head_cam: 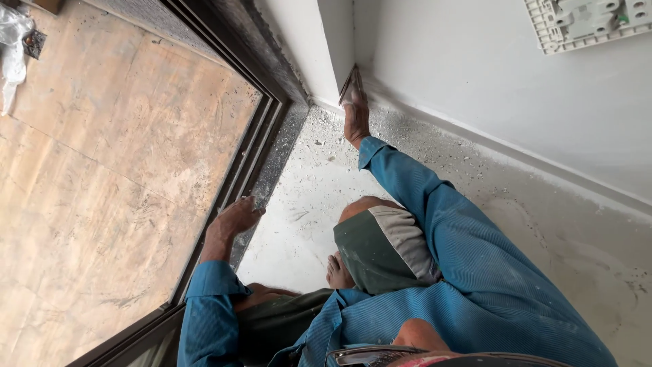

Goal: The recorder is sanding the bottom edge of a wall and around a doorway using a piece of sandpaper.

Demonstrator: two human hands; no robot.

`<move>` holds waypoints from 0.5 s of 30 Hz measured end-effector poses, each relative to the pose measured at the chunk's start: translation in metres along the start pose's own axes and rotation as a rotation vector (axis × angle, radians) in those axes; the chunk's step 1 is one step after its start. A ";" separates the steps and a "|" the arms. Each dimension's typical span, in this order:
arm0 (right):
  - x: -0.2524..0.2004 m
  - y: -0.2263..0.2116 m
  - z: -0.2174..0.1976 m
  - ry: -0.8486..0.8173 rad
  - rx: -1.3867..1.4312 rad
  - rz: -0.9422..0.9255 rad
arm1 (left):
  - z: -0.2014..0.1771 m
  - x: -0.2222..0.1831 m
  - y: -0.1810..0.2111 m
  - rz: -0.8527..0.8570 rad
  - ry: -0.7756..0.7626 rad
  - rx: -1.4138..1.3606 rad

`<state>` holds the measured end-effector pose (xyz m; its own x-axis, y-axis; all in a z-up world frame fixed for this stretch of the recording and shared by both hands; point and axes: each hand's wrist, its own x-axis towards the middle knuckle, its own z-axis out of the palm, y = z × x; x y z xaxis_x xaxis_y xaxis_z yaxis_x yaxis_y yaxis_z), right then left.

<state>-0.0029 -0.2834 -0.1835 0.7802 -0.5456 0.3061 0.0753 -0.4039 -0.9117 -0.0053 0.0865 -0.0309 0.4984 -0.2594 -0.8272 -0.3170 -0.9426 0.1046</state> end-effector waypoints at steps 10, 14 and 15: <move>0.007 -0.037 0.017 0.052 0.240 0.341 | 0.002 -0.008 -0.010 -0.002 0.077 -0.011; -0.001 -0.012 0.023 0.066 0.035 0.133 | -0.003 -0.021 -0.003 -0.081 0.024 0.009; -0.001 0.000 0.022 0.041 0.018 0.142 | -0.002 -0.018 -0.004 -0.099 0.024 0.037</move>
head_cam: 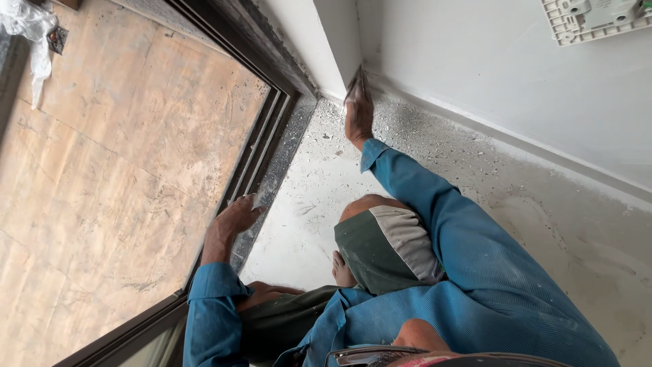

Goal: The recorder is sanding the bottom edge of a wall and around a doorway using a piece of sandpaper.

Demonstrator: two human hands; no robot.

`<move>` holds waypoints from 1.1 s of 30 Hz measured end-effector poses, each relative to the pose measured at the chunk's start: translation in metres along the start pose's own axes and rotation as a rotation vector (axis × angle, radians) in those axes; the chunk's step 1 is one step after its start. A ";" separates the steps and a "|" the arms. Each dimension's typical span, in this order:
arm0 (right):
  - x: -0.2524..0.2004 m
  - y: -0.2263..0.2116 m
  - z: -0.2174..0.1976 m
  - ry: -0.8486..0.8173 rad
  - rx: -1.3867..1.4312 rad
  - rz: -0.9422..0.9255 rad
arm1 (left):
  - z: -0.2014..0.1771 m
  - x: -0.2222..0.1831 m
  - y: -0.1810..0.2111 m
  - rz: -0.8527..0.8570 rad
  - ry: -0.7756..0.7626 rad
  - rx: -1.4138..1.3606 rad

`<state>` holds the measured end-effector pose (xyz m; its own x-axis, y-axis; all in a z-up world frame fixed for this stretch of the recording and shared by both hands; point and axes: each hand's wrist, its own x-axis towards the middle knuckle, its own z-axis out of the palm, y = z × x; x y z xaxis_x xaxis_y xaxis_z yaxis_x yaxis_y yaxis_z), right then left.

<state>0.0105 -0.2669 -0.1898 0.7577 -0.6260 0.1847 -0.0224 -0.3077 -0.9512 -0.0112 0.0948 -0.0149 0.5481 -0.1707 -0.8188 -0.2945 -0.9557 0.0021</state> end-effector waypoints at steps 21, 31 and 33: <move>0.017 0.076 -0.104 -0.206 -0.187 -0.056 | 0.004 0.019 0.000 0.043 -0.029 -0.089; -0.004 0.065 -0.043 -0.143 0.019 0.293 | -0.001 0.020 0.009 0.038 0.014 -0.080; -0.016 0.045 -0.040 -0.190 -0.060 0.205 | 0.002 0.026 0.005 0.039 -0.006 -0.089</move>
